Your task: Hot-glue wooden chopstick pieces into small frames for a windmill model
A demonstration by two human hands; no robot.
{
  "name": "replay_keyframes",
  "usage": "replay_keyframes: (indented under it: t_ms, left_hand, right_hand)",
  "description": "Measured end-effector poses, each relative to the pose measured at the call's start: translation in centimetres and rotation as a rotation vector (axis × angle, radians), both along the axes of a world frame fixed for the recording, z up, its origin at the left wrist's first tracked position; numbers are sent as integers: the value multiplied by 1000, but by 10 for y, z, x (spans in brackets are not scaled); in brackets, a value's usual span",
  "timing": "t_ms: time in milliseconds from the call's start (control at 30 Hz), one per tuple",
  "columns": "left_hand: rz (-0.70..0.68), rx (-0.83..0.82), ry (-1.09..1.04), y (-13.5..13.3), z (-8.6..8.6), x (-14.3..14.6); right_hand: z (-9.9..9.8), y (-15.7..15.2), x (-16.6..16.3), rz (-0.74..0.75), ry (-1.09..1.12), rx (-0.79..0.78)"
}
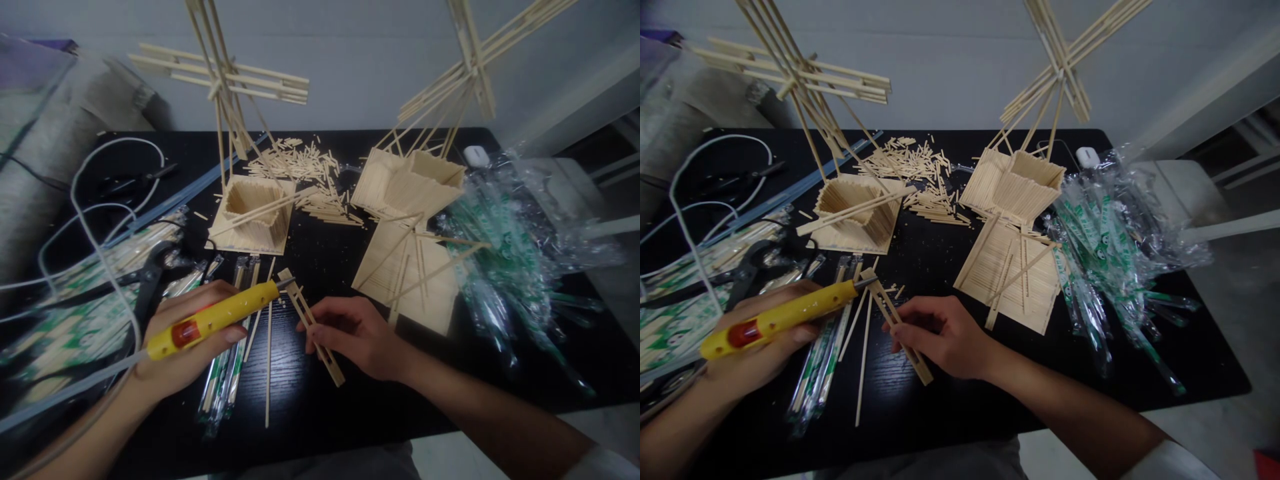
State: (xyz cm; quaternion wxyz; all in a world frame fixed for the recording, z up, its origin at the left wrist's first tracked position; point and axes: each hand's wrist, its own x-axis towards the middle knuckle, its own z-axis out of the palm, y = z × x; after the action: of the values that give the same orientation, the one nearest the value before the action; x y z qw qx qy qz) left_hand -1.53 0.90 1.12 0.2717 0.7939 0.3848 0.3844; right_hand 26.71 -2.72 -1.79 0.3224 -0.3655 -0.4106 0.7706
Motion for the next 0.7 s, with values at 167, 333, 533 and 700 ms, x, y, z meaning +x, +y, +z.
replay_keyframes:
  t_ms: [167, 333, 533, 700]
  left_hand:
    - [56, -66, -55, -1, -5, -2]
    - [100, -80, -88, -1, -5, -1]
    - [42, -53, -57, 1, -4, -2]
    - [-35, -82, 8, -1, -5, 0]
  right_hand:
    - [1, 1, 0, 0, -9, -2]
    - [1, 1, 0, 6, -2, -8]
    - [1, 3, -2, 4, 63, -48]
    - [-2, 6, -2, 1, 103, -93]
